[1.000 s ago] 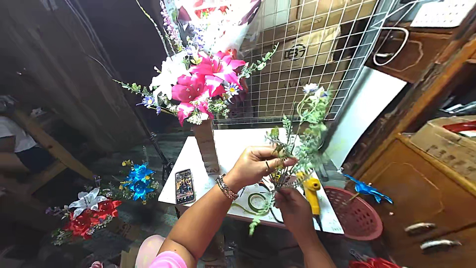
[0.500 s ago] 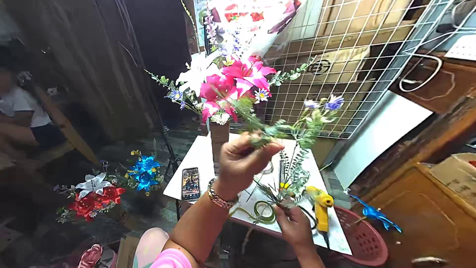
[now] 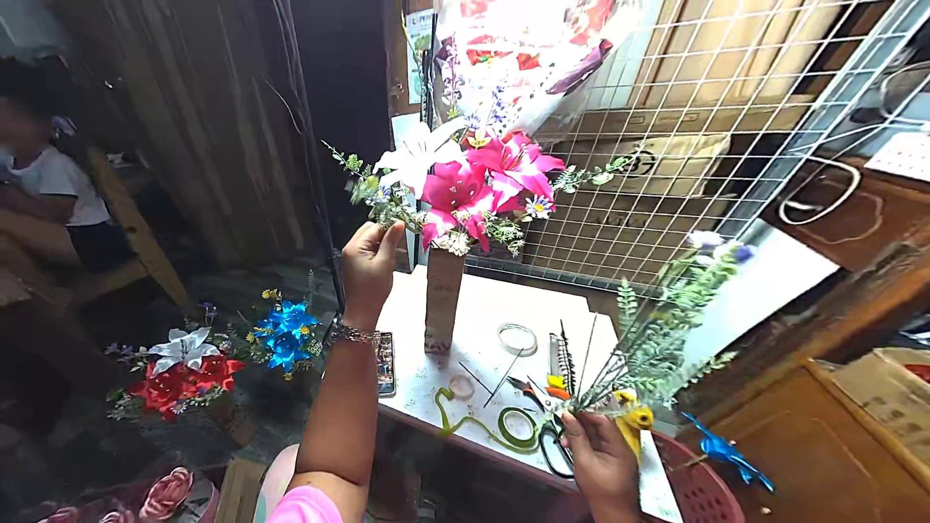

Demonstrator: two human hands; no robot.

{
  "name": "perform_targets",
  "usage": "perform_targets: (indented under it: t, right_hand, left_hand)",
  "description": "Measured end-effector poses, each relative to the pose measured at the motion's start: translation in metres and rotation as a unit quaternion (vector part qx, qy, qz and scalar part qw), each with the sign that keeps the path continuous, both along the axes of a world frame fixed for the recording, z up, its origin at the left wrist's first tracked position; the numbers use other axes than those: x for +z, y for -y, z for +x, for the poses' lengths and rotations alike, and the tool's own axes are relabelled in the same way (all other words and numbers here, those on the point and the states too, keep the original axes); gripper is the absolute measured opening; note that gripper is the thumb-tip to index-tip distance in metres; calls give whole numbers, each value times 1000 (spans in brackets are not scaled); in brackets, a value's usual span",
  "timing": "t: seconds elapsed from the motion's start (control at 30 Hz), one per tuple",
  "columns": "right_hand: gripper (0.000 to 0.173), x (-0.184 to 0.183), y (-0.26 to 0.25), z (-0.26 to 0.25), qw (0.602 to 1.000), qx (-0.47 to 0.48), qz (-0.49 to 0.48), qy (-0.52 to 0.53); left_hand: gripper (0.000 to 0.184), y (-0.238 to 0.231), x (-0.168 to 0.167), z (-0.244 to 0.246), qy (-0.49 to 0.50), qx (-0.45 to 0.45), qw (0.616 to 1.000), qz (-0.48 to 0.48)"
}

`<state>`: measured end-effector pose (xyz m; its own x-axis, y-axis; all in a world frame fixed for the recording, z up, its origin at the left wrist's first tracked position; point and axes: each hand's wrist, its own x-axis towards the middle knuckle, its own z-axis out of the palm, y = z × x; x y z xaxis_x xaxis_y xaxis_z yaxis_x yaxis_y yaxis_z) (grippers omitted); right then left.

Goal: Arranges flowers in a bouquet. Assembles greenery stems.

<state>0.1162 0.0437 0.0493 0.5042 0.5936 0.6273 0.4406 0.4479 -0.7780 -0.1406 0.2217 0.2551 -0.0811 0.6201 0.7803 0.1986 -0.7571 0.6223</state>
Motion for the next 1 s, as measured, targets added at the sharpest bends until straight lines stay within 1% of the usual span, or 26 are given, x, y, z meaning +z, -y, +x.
perform_targets:
  t: [0.07,0.13,0.3,0.43,0.53,0.73,1.0]
  right_hand:
    - [13,1,-1,-3,1000,-1,0,1]
    - [13,3,1,-4,1000,-2,0,6]
    - [10,3,3,-3,1000,5,-6,-2]
    - [6,4,6,-3,1000,9,-3,-6]
    - [4,5,6,-4,1000,14,-1,-9]
    - [5,4,5,-5,1000,15,-10,-15]
    - [5,1,4,-5,1000,16,-3,-17]
  left_hand:
    - [30,1,4,0,-56,36,998,-12]
    - [28,1,3,0,-78,43,996,-18]
    - [26,2,0,3,-53,28,997,-53]
    - [27,1,-5,9,-20,12,998,-57]
    - [25,1,-7,12,-26,14,997,-64]
    - [24,-2,-14,13,-43,30,997,-58]
    - [21,-2,-17,15,-60,28,997,-36]
